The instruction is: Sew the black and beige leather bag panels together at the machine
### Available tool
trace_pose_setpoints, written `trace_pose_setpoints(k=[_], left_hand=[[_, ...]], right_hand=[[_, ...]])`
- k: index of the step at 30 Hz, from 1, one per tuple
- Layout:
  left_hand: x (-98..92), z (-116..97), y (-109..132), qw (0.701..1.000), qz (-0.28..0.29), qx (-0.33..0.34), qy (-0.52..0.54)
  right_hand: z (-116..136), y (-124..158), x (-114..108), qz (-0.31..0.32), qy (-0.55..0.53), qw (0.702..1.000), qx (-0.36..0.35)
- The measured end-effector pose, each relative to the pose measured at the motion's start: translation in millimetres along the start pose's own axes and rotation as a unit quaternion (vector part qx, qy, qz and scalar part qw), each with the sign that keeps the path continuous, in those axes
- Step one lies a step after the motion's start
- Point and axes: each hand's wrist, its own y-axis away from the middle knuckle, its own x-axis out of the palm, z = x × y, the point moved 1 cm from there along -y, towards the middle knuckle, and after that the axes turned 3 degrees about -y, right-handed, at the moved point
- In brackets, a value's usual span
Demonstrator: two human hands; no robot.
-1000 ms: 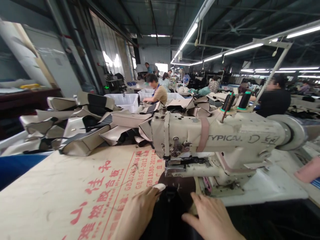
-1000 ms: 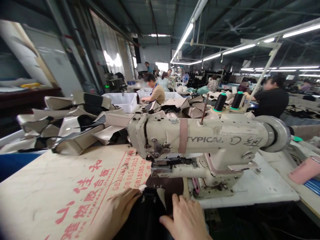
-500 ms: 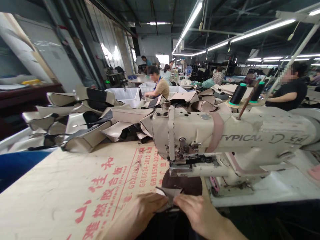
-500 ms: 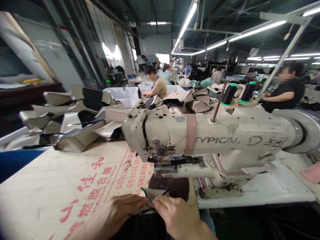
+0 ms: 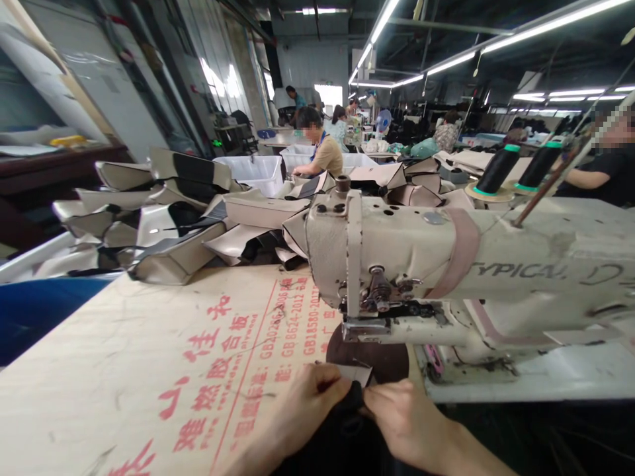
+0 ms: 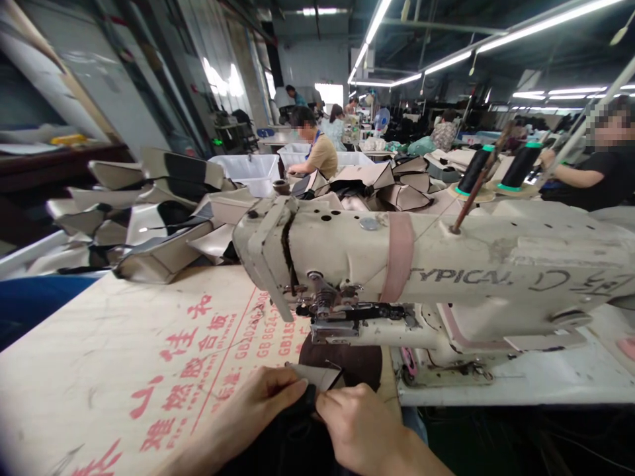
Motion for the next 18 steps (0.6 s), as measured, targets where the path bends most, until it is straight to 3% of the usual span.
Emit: trace_pose_setpoints(k=[2,6,12,15,18], left_hand=[[-1.6,7.6,-6.5,0.998,0.041,-0.026,0.035],[-3.3,14.7,-8.2,0.995,0.059,-0.058,0.047],[4.8,16.6,-5.6,0.996,0.027,-0.05,0.063],[8.9,18.5,-3.5,0.997,0.01,-0.043,0.058],[6.5,13.8,9.5,0.997,-0.059,-0.005,0.041]], right_hand=[[1.4,-0.7,1.1,0.0,-0.023,0.999,0.04],[7.5,-4.5,-4.7,-0.028,-0.068,0.99,0.119],[13.8,-6.2,-13.5,-0.005,0.062,0.998,0.006],[10.7,-4.0,-9.8,-0.014,0.06,0.998,-0.021],[8.1,-1.6,-6.8,-0.025,0.032,0.999,-0.014]])
